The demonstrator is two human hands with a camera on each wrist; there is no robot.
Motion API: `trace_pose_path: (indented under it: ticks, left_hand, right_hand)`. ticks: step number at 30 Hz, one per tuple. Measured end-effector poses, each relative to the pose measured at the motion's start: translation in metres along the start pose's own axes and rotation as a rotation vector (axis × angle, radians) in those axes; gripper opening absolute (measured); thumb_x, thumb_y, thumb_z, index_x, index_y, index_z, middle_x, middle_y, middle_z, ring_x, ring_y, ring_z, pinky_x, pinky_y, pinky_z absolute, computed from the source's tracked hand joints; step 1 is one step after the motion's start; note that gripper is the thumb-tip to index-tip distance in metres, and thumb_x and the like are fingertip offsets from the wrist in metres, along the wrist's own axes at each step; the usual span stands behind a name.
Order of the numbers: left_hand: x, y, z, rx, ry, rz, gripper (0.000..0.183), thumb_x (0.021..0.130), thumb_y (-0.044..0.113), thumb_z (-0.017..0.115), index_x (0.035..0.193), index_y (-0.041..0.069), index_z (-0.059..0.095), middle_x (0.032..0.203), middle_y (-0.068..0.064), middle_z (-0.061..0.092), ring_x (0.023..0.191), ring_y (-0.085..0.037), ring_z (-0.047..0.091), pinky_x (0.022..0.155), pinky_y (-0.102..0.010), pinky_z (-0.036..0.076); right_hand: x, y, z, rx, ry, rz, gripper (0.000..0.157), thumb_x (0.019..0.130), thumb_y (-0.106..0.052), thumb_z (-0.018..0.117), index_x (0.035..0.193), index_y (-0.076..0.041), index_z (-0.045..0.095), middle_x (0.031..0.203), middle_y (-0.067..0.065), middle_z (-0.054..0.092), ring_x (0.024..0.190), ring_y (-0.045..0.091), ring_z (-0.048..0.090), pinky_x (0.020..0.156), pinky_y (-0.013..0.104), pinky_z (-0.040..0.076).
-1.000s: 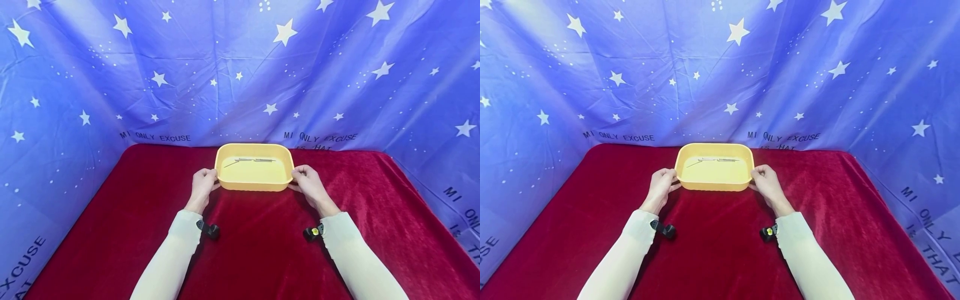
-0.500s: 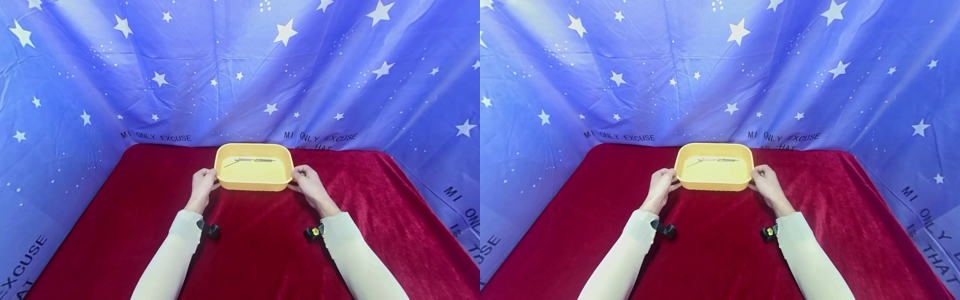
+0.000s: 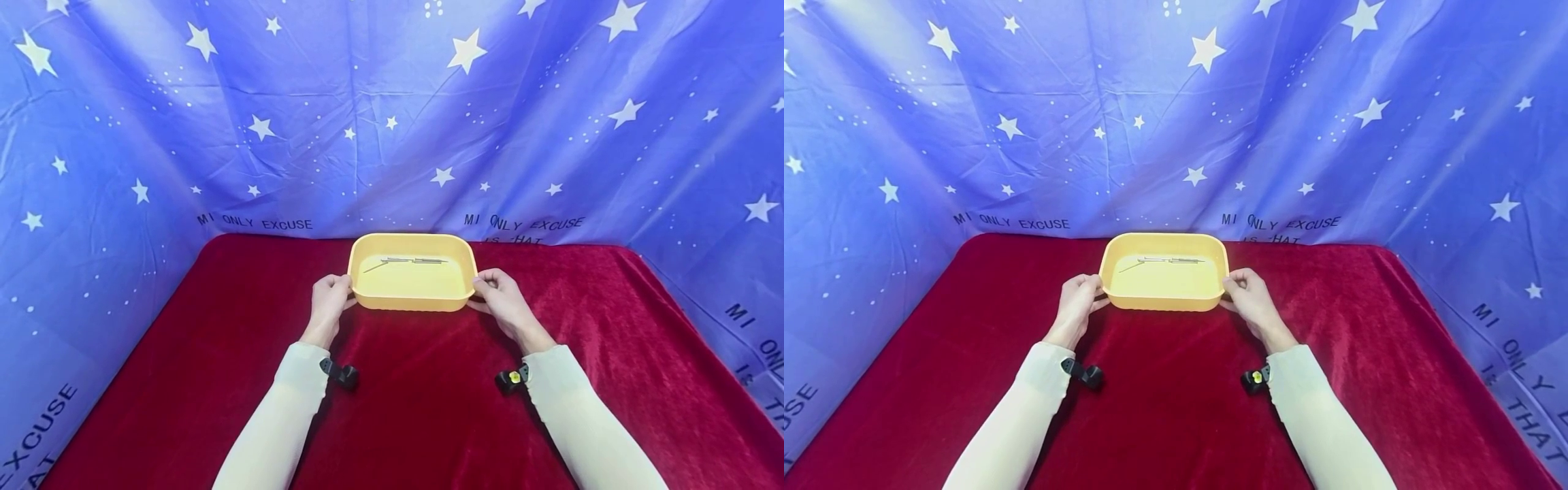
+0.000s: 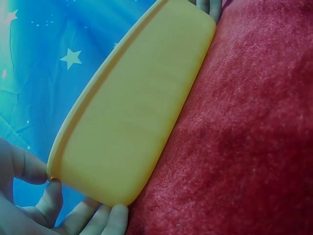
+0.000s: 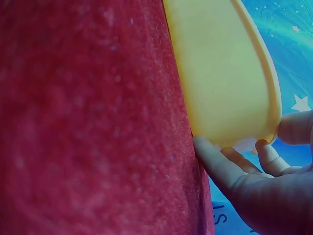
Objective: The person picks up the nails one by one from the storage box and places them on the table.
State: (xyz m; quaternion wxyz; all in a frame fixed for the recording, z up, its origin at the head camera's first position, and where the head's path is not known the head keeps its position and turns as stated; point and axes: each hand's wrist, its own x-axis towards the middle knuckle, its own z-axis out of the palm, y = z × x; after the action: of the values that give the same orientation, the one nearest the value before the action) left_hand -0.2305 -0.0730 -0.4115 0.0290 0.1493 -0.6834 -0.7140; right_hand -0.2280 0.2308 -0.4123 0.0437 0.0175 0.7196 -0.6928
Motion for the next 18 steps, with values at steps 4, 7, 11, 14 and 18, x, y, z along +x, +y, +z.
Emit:
trace_pose_path:
  ticks: [4, 7, 11, 14, 18]
  left_hand:
    - [0.0020, -0.0009, -0.0006, -0.009, -0.007, -0.014, 0.010, 0.081, 0.009, 0.050, 0.073, 0.002, 0.048, 0.090, -0.012, 0.053, 0.090, -0.023, 0.056, 0.081, -0.039, 0.056]
    - [0.0025, -0.0009, -0.0014, -0.008, -0.014, -0.022, 0.012, 0.080, 0.009, 0.051, 0.072, 0.002, 0.048, 0.090, -0.012, 0.054, 0.091, -0.024, 0.057, 0.083, -0.039, 0.055]
    - [0.0015, 0.0001, -0.0016, 0.004, -0.015, -0.031, 0.012, 0.081, 0.011, 0.051, 0.072, 0.003, 0.048, 0.089, -0.012, 0.053, 0.091, -0.024, 0.057, 0.085, -0.039, 0.055]
    - [0.0014, 0.0005, -0.0014, 0.006, -0.011, -0.033, 0.013, 0.081, 0.010, 0.051, 0.071, 0.004, 0.047, 0.089, -0.012, 0.052, 0.091, -0.025, 0.056, 0.085, -0.039, 0.054]
    - [0.0013, 0.0013, -0.0009, 0.003, -0.011, -0.037, 0.013, 0.082, 0.010, 0.050, 0.071, 0.004, 0.046, 0.090, -0.012, 0.053, 0.091, -0.024, 0.056, 0.085, -0.039, 0.054]
  right_hand:
    - [0.0006, 0.0000, -0.0005, 0.002, -0.005, 0.011, 0.023, 0.097, -0.008, 0.046, 0.114, 0.007, 0.040, 0.099, 0.017, 0.050, 0.096, 0.023, 0.059, 0.088, 0.050, 0.050]
    - [0.0010, 0.0003, -0.0006, 0.007, -0.010, 0.016, 0.021, 0.097, -0.009, 0.046, 0.113, 0.004, 0.041, 0.101, 0.018, 0.050, 0.098, 0.024, 0.058, 0.089, 0.050, 0.050]
    - [0.0012, 0.0006, -0.0012, 0.009, -0.014, 0.016, 0.018, 0.098, -0.009, 0.045, 0.111, 0.002, 0.041, 0.102, 0.019, 0.049, 0.098, 0.023, 0.058, 0.089, 0.050, 0.050]
    - [0.0010, 0.0005, -0.0013, 0.010, -0.017, 0.015, 0.017, 0.098, -0.010, 0.045, 0.111, 0.000, 0.041, 0.102, 0.018, 0.049, 0.098, 0.023, 0.058, 0.089, 0.049, 0.050]
    - [0.0005, -0.0002, -0.0017, 0.013, -0.018, 0.020, 0.016, 0.098, -0.010, 0.045, 0.110, 0.000, 0.041, 0.102, 0.017, 0.050, 0.099, 0.024, 0.059, 0.089, 0.049, 0.050]
